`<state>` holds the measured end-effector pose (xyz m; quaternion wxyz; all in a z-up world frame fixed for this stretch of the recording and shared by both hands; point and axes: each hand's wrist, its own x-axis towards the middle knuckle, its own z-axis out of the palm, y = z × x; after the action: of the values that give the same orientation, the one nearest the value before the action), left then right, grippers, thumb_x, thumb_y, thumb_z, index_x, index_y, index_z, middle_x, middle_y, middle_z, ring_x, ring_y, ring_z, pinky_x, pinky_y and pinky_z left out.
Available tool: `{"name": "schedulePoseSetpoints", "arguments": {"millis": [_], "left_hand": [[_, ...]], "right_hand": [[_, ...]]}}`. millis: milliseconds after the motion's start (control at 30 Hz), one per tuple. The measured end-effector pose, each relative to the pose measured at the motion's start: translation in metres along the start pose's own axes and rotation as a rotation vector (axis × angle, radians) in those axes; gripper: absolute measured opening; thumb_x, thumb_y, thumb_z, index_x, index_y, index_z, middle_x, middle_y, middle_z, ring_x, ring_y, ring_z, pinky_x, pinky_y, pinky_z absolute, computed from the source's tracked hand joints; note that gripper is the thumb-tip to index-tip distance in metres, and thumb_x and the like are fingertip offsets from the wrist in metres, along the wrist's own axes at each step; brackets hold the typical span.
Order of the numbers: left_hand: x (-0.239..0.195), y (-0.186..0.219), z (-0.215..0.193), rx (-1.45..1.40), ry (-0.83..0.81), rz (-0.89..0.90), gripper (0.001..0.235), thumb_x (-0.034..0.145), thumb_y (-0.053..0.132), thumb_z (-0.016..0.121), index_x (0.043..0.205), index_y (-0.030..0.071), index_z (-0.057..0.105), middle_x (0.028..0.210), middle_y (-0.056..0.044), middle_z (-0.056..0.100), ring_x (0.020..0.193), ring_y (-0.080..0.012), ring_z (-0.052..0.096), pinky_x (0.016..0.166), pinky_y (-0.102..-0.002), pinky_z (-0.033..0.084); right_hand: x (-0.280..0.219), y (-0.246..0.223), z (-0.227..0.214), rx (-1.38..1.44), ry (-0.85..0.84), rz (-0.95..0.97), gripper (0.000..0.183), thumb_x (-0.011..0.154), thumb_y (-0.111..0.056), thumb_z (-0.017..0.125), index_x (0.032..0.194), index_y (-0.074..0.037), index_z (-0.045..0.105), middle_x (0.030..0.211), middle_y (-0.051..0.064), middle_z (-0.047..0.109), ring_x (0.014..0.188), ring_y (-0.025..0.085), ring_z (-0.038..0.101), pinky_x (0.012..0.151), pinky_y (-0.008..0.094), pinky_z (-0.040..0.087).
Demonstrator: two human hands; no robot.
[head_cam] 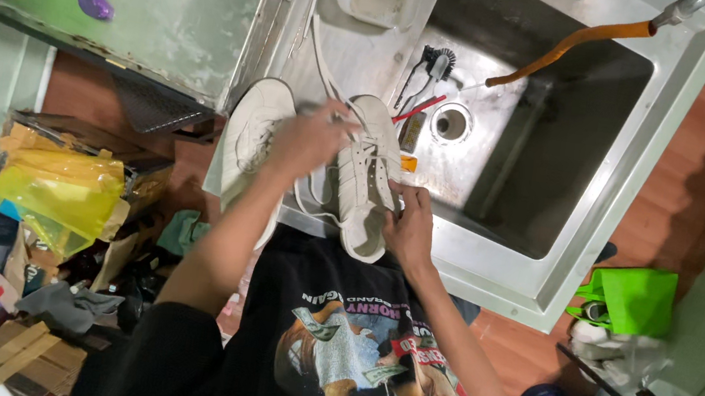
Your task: The person cleans a pair of white sneakers placed on a kitchen counter. They use a toothbrush to scrub the laces and upper parts of the shoes, occasionally rinsing the brush under running water from the sink faucet.
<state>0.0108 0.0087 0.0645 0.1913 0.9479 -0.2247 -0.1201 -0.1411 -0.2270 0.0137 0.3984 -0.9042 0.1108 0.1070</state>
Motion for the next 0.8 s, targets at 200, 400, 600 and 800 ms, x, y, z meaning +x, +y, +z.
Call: {"name": "schedulePoseSetpoints", "arguments": {"millis": [200,400,600,800], "left_hand": [[0.013,-0.035,0.049,0.031,0.104,-0.008,0.012,0.102,0.021,0.068,0.101,0.028,0.076,0.119,0.01,0.067,0.087,-0.0334,0.08,0.077,-0.051,0.063],[0.03,-0.159,-0.014,0.247,0.599,-0.627,0.016,0.099,0.019,0.062,0.105,0.032,0.056,0.108,0.007,0.059,0.072,-0.0349,0.077,0.068,-0.047,0.064],[0.008,-0.119,-0.017,-0.078,0.452,-0.475,0.029,0.09,0.025,0.078,0.115,0.037,0.07,0.104,0.006,0.072,0.094,-0.033,0.075,0.084,-0.049,0.06],[-0.012,0.019,0.027,-0.747,0.131,-0.287,0.065,0.082,0.031,0.09,0.137,0.019,0.058,0.135,-0.011,0.069,0.134,-0.0419,0.063,0.111,-0.059,0.052]], "right_hand": [[0.002,-0.007,0.0,-0.018,0.009,-0.006,0.059,0.081,0.001,0.077,0.136,-0.021,0.073,0.116,0.012,0.06,0.082,0.041,0.077,0.079,0.057,0.065],[-0.001,-0.002,-0.006,-0.074,0.035,0.022,0.05,0.082,-0.002,0.079,0.129,-0.016,0.073,0.118,0.012,0.062,0.105,0.05,0.073,0.09,0.066,0.06],[0.003,-0.02,-0.025,-0.179,-0.122,0.065,0.056,0.086,-0.012,0.083,0.139,-0.021,0.067,0.131,0.012,0.056,0.1,0.043,0.077,0.089,0.065,0.062],[0.051,-0.041,-0.044,-0.245,-0.092,-0.093,0.046,0.097,-0.045,0.082,0.13,-0.014,0.074,0.119,0.011,0.066,0.106,0.035,0.077,0.083,0.054,0.063]]}}
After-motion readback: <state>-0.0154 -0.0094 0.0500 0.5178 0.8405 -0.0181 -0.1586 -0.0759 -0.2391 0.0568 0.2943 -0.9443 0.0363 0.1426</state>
